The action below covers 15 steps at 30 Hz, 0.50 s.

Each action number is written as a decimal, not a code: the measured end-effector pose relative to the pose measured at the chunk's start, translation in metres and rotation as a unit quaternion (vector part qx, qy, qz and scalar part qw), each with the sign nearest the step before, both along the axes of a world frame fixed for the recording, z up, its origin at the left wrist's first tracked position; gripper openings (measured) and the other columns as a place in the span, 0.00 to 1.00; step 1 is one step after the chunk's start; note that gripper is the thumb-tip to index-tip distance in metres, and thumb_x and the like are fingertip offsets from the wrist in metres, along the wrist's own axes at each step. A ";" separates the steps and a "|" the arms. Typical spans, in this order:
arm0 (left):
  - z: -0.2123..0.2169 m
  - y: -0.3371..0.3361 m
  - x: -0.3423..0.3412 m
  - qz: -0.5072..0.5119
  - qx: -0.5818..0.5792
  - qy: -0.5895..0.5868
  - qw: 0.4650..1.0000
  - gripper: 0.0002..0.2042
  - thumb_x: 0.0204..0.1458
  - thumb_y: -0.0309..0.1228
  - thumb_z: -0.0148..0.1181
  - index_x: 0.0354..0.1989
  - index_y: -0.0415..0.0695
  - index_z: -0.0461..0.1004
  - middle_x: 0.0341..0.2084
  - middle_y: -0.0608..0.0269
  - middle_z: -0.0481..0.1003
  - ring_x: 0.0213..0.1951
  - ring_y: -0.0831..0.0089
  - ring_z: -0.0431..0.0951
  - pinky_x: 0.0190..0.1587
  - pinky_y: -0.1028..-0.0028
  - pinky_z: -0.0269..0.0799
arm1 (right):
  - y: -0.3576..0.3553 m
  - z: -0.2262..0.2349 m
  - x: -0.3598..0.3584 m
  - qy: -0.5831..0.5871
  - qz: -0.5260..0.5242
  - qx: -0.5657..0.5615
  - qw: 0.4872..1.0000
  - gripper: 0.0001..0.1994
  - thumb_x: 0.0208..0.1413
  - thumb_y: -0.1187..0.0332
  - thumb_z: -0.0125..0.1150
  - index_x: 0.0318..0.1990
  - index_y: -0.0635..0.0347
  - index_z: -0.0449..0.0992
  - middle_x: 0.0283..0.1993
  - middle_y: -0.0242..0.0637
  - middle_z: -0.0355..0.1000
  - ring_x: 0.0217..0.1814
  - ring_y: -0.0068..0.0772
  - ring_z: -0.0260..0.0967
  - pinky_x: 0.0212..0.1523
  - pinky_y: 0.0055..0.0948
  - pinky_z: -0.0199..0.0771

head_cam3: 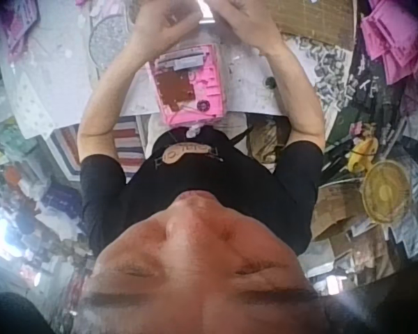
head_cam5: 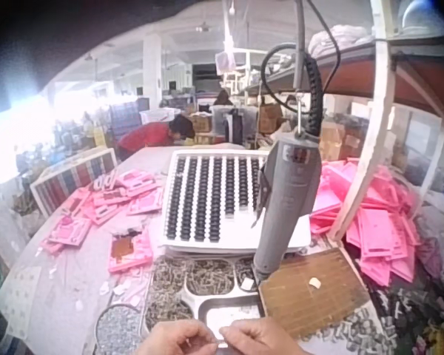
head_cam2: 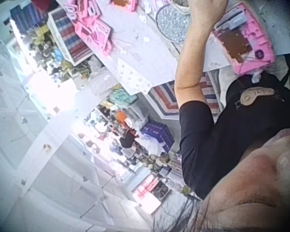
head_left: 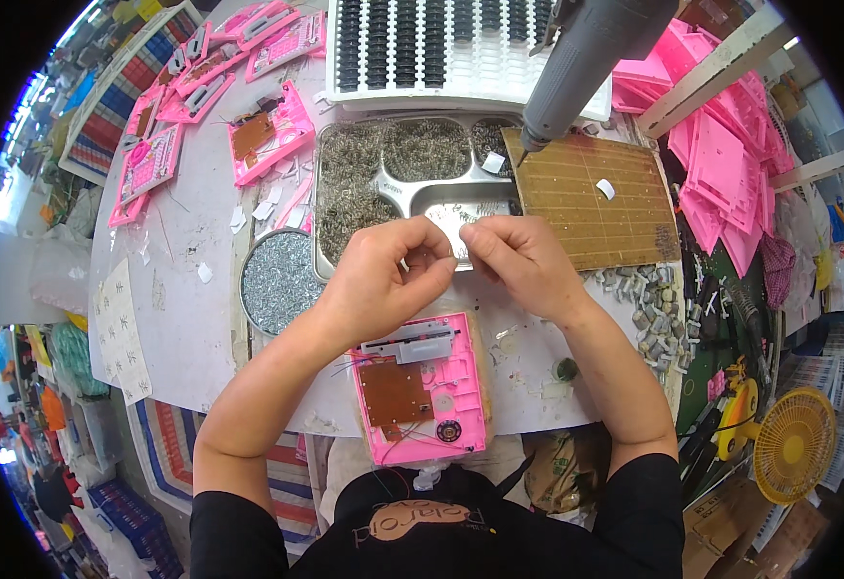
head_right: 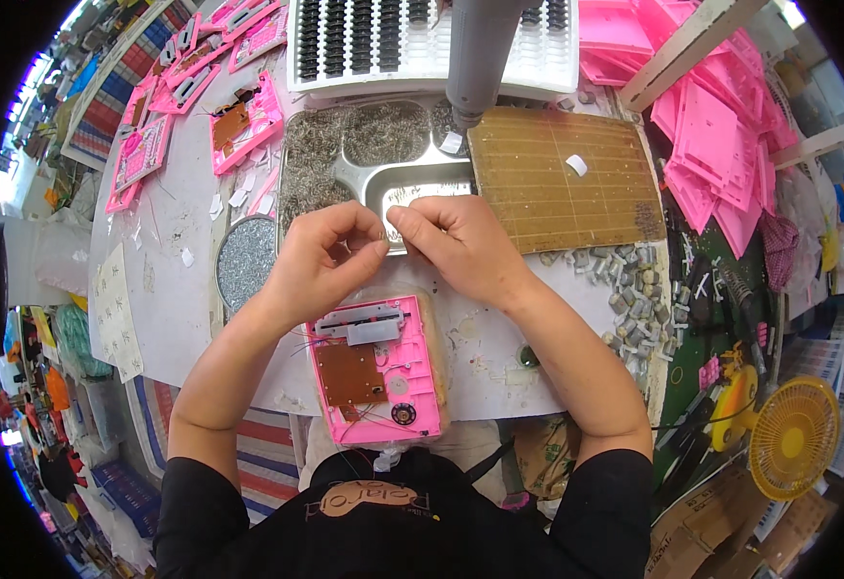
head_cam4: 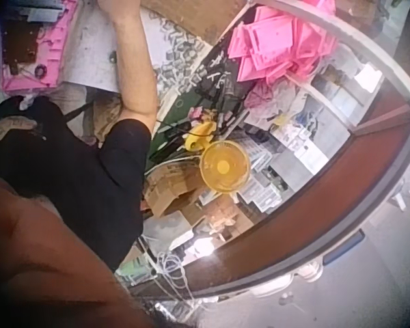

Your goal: Assembling and soldering components of a pink toy device at a factory workstation.

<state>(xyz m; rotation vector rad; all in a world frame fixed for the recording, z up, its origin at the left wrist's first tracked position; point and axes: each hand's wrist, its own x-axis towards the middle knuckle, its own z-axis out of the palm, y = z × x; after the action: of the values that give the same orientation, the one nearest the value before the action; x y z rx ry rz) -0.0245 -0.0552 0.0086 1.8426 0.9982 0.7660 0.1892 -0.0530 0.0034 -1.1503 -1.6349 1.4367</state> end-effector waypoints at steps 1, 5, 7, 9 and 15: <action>0.005 0.001 -0.001 -0.016 -0.014 0.015 1.000 0.05 0.59 0.28 0.60 0.35 0.40 0.74 0.27 0.72 0.72 0.23 0.88 0.69 0.25 0.83 0.66 | 0.000 0.001 0.000 -0.006 0.002 -0.001 1.000 0.22 0.66 0.56 0.56 0.24 0.64 0.74 0.20 0.25 0.65 0.25 0.15 0.58 0.25 0.23 0.60; 0.007 0.003 -0.001 -0.045 -0.212 -0.076 0.973 0.07 0.59 0.29 0.59 0.32 0.39 0.75 0.22 0.70 0.74 0.24 0.83 0.71 0.25 0.78 0.66 | 0.000 0.003 0.000 -0.001 0.020 0.002 1.000 0.21 0.66 0.57 0.56 0.25 0.64 0.75 0.19 0.25 0.66 0.24 0.14 0.60 0.24 0.23 0.61; 0.003 0.004 -0.004 -0.084 -0.309 -0.162 0.933 0.08 0.61 0.31 0.57 0.33 0.40 0.74 0.23 0.71 0.73 0.23 0.84 0.69 0.24 0.79 0.65 | -0.001 0.003 0.001 0.016 0.034 0.011 0.999 0.20 0.66 0.57 0.56 0.26 0.64 0.76 0.20 0.26 0.67 0.24 0.14 0.60 0.24 0.23 0.61; 0.001 0.004 -0.004 -0.107 -0.363 -0.212 0.901 0.08 0.62 0.33 0.57 0.34 0.41 0.74 0.24 0.71 0.72 0.22 0.84 0.68 0.23 0.80 0.64 | -0.002 0.002 0.003 0.031 0.044 0.026 0.998 0.20 0.66 0.58 0.55 0.26 0.64 0.76 0.20 0.26 0.67 0.24 0.15 0.60 0.25 0.23 0.61; -0.001 0.000 -0.002 -0.094 -0.400 -0.242 0.879 0.08 0.63 0.33 0.56 0.35 0.42 0.73 0.25 0.71 0.72 0.22 0.85 0.67 0.23 0.80 0.63 | -0.007 0.004 0.004 0.073 0.036 0.006 0.997 0.20 0.66 0.57 0.55 0.27 0.64 0.75 0.22 0.26 0.67 0.26 0.15 0.60 0.27 0.22 0.61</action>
<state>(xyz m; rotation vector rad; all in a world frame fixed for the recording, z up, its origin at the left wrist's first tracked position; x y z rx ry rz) -0.0263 -0.0549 0.0079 0.9387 0.6422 0.5299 0.1931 -0.0596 0.0077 -0.9647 -1.5953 1.5175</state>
